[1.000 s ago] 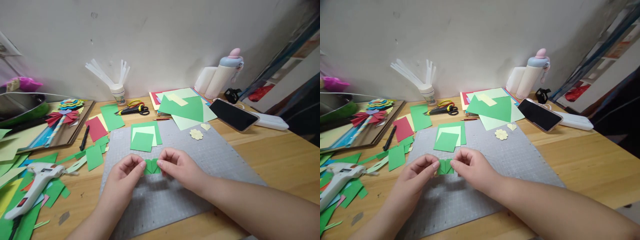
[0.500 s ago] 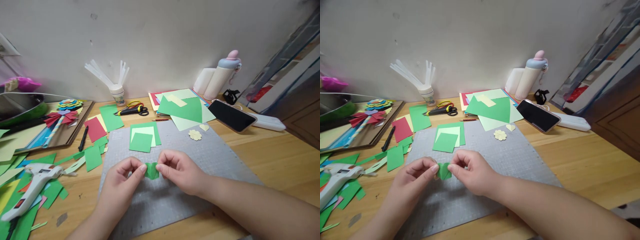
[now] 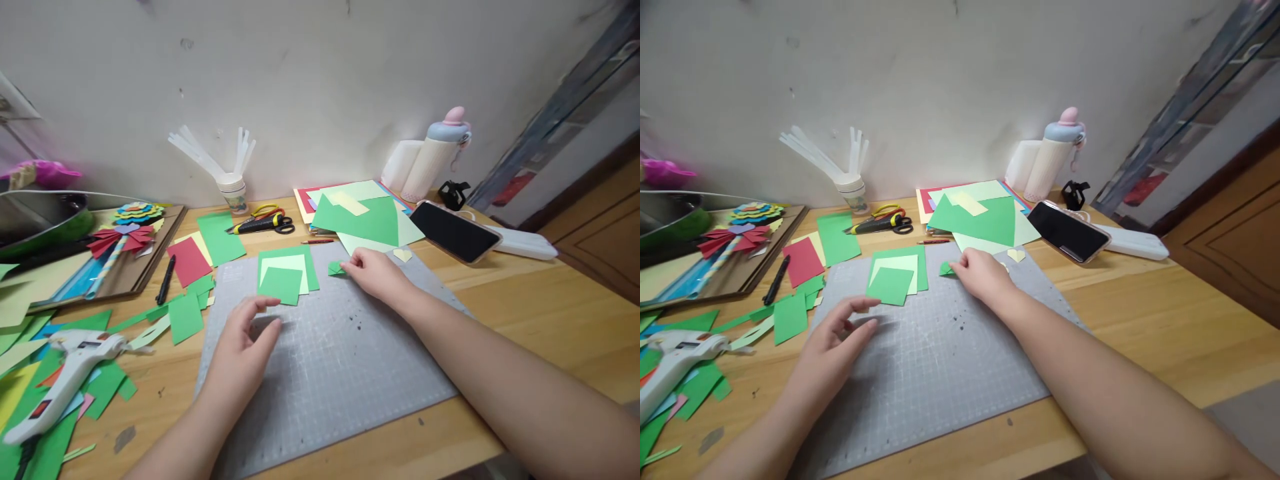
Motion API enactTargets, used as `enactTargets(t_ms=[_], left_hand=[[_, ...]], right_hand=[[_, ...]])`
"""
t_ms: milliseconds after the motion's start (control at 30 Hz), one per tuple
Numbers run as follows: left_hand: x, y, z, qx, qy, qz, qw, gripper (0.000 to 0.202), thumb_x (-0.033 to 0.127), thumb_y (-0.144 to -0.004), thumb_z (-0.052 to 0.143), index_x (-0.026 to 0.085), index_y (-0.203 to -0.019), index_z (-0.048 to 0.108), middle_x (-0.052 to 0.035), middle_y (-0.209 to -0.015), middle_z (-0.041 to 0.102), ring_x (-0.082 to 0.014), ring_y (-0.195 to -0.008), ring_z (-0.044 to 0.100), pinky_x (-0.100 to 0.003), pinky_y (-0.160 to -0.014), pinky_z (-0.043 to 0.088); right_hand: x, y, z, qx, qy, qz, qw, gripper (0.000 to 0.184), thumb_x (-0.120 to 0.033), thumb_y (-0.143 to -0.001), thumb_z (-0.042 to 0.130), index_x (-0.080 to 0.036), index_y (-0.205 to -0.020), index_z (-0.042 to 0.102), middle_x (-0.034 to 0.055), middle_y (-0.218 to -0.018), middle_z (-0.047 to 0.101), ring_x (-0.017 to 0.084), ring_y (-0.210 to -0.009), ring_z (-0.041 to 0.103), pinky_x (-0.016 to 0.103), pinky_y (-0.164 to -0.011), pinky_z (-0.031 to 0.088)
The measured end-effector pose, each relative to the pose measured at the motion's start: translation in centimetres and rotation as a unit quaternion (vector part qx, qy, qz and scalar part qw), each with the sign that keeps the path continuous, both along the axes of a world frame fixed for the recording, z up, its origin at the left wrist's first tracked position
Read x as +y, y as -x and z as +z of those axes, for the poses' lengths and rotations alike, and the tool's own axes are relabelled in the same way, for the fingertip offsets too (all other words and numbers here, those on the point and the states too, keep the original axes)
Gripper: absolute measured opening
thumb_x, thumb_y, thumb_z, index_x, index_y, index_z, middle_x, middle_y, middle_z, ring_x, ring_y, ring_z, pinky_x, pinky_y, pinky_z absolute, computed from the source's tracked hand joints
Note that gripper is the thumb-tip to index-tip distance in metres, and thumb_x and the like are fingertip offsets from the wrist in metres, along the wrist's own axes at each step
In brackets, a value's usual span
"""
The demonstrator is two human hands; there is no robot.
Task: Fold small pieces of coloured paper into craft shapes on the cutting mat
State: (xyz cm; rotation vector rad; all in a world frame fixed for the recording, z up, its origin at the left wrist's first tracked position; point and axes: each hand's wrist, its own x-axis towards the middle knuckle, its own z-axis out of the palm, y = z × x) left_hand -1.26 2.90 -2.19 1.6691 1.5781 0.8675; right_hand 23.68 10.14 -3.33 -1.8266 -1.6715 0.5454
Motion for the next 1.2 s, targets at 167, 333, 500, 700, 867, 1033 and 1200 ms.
enactTargets(t_ms=[167,333,500,700,867,1033,1200], left_hand=[[2.3,0.5,-1.0,0.201,-0.141,-0.097,0.965,0.036,0.022,-0.086,0.048,0.029,-0.120,0.056,-0.0071,-0.133,0.055,-0.0283,-0.125,0.044,-0.051,-0.101,0.025],[3.3,0.4,-1.7,0.259,-0.166,-0.083,0.948,0.040,0.024,-0.084,0.055,0.029,-0.123,0.056,-0.0093,-0.123,0.064,-0.0301,-0.121,0.049,-0.052,-0.099,0.023],[3.2,0.3,-1.3,0.261,-0.187,-0.058,0.945,0.022,0.030,-0.079,0.064,0.028,-0.100,0.069,-0.0077,-0.099,0.073,-0.0319,-0.107,0.056,-0.052,-0.097,0.022],[3.3,0.6,-1.0,0.239,-0.213,-0.013,0.947,0.015,0.035,-0.083,0.059,0.026,-0.088,0.070,-0.0067,-0.094,0.073,-0.0290,-0.096,0.061,-0.048,-0.093,0.028],[1.6,0.4,0.1,0.223,-0.262,-0.063,0.937,0.013,0.035,-0.084,0.059,0.029,-0.087,0.071,-0.0032,-0.093,0.075,-0.0279,-0.105,0.058,-0.046,-0.098,0.025],[-0.2,0.2,0.7,0.170,-0.263,-0.171,0.934,0.027,0.029,-0.080,0.066,0.032,-0.107,0.066,-0.0045,-0.119,0.064,-0.0276,-0.113,0.053,-0.043,-0.099,0.031],[-0.5,0.4,0.6,0.078,-0.189,-0.125,0.971,0.051,0.004,-0.082,0.041,0.033,-0.123,0.054,-0.0053,-0.135,0.042,-0.0222,-0.130,0.037,-0.041,-0.105,0.033]], right_hand=[[-1.2,1.0,0.8,-0.021,-0.046,-0.007,0.999,0.023,-0.040,-0.083,0.051,-0.021,-0.072,0.046,0.0032,-0.078,0.057,0.018,-0.068,0.047,0.028,-0.057,0.024],[-2.9,2.7,1.0,0.020,-0.054,0.077,0.995,0.015,-0.033,-0.084,0.050,-0.021,-0.077,0.051,0.0014,-0.079,0.057,0.015,-0.066,0.047,0.026,-0.057,0.028],[-4.2,4.1,0.4,0.083,-0.021,0.156,0.984,0.015,-0.031,-0.083,0.053,-0.020,-0.074,0.056,0.0002,-0.072,0.056,0.014,-0.064,0.046,0.026,-0.058,0.030],[-4.7,4.8,0.3,0.214,0.064,0.190,0.956,0.022,-0.038,-0.086,0.050,-0.018,-0.077,0.056,0.0011,-0.070,0.057,0.012,-0.058,0.050,0.024,-0.051,0.035],[-5.5,5.4,1.0,0.443,0.224,0.226,0.838,0.042,-0.053,-0.090,0.037,-0.015,-0.089,0.056,0.0066,-0.078,0.064,0.015,-0.065,0.063,0.025,-0.052,0.048],[-5.8,5.5,1.2,0.587,0.228,0.160,0.760,0.015,-0.027,-0.077,0.062,-0.017,-0.072,0.051,-0.0035,-0.061,0.055,0.009,-0.056,0.057,0.022,-0.058,0.049],[-5.4,5.4,1.1,0.591,0.242,0.132,0.758,0.008,-0.023,-0.077,0.055,-0.018,-0.076,0.049,-0.0029,-0.060,0.056,0.010,-0.049,0.056,0.023,-0.047,0.048]])
